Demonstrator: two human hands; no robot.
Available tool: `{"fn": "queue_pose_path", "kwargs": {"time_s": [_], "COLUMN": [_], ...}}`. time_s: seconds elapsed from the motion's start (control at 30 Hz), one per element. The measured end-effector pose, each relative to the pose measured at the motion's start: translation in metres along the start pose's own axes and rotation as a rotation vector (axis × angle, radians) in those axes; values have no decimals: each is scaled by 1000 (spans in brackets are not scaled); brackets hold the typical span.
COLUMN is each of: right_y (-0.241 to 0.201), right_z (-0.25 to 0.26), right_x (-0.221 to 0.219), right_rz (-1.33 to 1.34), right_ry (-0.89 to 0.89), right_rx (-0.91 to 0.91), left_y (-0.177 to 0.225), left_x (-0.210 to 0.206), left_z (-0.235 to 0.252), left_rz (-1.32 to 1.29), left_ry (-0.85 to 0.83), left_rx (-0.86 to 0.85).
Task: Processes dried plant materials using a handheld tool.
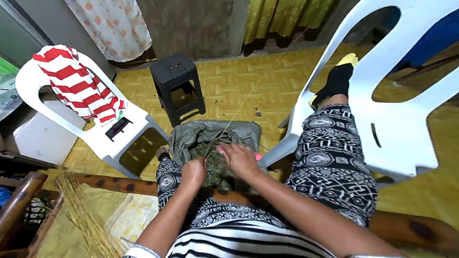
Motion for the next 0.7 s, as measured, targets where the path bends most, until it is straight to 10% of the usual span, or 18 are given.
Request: {"fn": "queue_pose_path", "kwargs": {"time_s": [0.7], "right_y": [-9], "right_z": [0], "right_x": [0], "right_rz": [-70], "right_ry": [-51], "right_rx": [-13], "left_y": [9], "left_x": [2], "left_z": [-2], "left_rz": [132], "left_ry": [55], "left_rx": [11]}}
Point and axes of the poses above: each hand's wrist, its own z-axis towards the middle knuckle, its own x-axis out of the back of the hand, y = z × x, the point moved 5 cm from there along z, towards the middle knuckle, and after that the axes turned 14 degrees about z, right-handed, at the moved point
